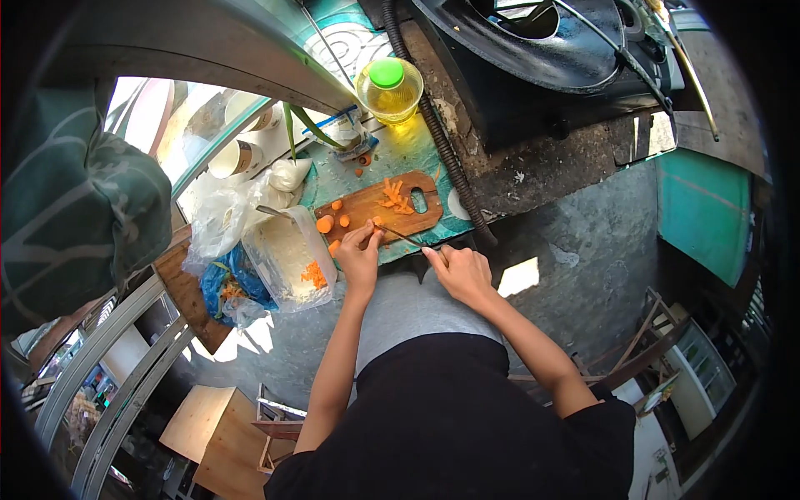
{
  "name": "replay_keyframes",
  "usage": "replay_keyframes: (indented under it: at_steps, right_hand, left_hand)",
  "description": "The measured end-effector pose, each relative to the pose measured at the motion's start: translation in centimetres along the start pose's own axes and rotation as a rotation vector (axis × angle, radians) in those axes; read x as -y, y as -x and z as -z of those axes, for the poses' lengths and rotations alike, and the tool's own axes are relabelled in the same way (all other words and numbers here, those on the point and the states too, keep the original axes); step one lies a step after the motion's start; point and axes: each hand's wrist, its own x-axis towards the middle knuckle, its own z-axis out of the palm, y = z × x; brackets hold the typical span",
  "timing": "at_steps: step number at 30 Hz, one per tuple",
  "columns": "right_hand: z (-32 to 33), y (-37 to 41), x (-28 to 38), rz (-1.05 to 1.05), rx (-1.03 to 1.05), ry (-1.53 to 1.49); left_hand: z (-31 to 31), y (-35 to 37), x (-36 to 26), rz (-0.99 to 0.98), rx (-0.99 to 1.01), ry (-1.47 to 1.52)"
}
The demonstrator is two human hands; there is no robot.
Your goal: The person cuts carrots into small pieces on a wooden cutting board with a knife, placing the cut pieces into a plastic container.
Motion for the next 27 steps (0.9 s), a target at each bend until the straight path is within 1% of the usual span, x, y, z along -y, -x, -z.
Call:
replay_keyframes:
  at_steps: [7, 10, 14, 16, 19, 27]
  right_hand:
    - [0.7, -0.8, 0.5, 0.09, -0.038, 0.115]
    - [0.0, -1.5, 0.2, 0.103, -0.028, 0.104]
    - [0.2, -1.7, 0.2, 0.079, 0.022, 0.099]
    - [0.8, -1.6, -0.4, 0.027, 0.103, 0.065]
    - [0.6, -1.5, -0.7, 0.027, 0.087, 0.056]
    - [2.0, -2.0, 0.1, 0.058, 0.113, 0.058]
  left_hand:
    - [-0.2, 0.2, -0.3, 0.015, -0.043, -0.02]
    - [-0.5, 0.3, 0.2, 0.049, -0.048, 0.006]
    - [0.0, 0.0, -0.4, 0.019, -0.037, -0.014]
    - [-0.1, 0.0, -0.6, -0.011, -0.027, -0.034]
    - [0.1, -0.1, -0.4, -0.015, -0.01, 0.009]
    - [-0.4, 0.2, 0.1, 0.039, -0.015, -0.02]
